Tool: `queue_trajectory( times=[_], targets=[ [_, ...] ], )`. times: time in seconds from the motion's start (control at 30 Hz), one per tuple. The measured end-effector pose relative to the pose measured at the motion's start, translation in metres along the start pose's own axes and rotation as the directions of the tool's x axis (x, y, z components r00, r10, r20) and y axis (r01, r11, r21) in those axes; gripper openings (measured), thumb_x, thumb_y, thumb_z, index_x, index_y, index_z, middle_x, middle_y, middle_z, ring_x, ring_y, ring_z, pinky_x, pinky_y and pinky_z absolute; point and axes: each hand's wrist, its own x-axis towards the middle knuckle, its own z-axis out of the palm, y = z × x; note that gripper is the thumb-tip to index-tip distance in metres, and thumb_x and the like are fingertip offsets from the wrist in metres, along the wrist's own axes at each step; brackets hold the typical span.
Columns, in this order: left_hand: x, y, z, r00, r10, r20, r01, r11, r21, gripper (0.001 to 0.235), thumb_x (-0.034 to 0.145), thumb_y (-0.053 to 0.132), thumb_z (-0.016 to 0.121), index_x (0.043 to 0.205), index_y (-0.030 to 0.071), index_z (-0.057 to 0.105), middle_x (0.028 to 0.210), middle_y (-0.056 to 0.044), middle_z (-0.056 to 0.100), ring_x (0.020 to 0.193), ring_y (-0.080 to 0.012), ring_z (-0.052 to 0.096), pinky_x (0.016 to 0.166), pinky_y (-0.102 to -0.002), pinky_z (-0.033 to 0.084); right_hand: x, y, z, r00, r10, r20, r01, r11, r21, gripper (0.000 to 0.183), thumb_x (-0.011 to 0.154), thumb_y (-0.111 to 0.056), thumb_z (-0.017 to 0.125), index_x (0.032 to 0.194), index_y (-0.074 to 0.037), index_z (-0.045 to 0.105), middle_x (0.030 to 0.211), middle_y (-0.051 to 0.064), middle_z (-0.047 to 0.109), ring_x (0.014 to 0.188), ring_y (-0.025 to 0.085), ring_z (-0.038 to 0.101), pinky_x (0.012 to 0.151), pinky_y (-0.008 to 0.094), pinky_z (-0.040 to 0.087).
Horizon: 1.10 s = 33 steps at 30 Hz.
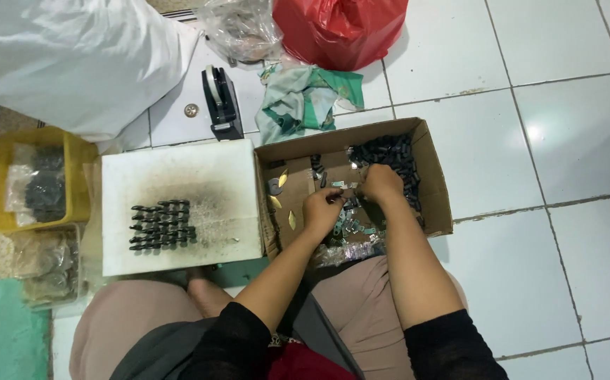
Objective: Manually assembling small black metal studs into a grid on a white board while sitting on the floor.
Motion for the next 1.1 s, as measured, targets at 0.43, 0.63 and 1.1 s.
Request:
queue_trajectory(
  times=[0.43,0.63,1.1],
  targets=[
    [-0.038,0.049,-0.035,0.959,-0.062,-0.277,-0.064,0.904,-0.422,0.034,0.092,0.015,0.077,0.124,0.005,0.073,0.112,-0.024,0.072,0.101,-0.0291,0.072,0.078,-0.041,0.061,-0.02,-0.038,0.004,0.95,-0.261,0.174,-0.038,0.454,0.89,0.023,0.083,-0.003,0.078,0.104,0.001,0.072,0.085,0.014,0.076,0.076,0.021,0.075,0.07,0.034,0.065],
    [-0.078,0.061,-0.08,0.951,-0.099,-0.294,-0.046,0.893,-0.449,0.03,0.088,0.019,0.08,0.115,0.006,0.078,0.101,-0.016,0.079,0.083,-0.019,0.075,0.067,-0.03,0.063,-0.06,-0.061,0.002,0.932,-0.355,0.078,0.097,0.449,0.888,0.021,0.082,-0.005,0.082,0.101,-0.002,0.073,0.086,0.013,0.076,0.075,0.022,0.075,0.064,0.033,0.064],
    [-0.182,0.03,-0.181,0.682,0.574,-0.453,-0.543,0.812,0.213,0.019,0.076,0.004,0.088,0.092,0.011,0.081,0.081,-0.003,0.076,0.074,-0.0208,0.075,0.057,-0.026,0.061,-0.187,-0.126,0.03,0.908,-0.415,-0.05,0.259,0.465,0.846,0.017,0.084,-0.009,0.084,0.094,0.005,0.078,0.081,0.02,0.077,0.076,0.024,0.076,0.065,0.035,0.065]
  ],
)
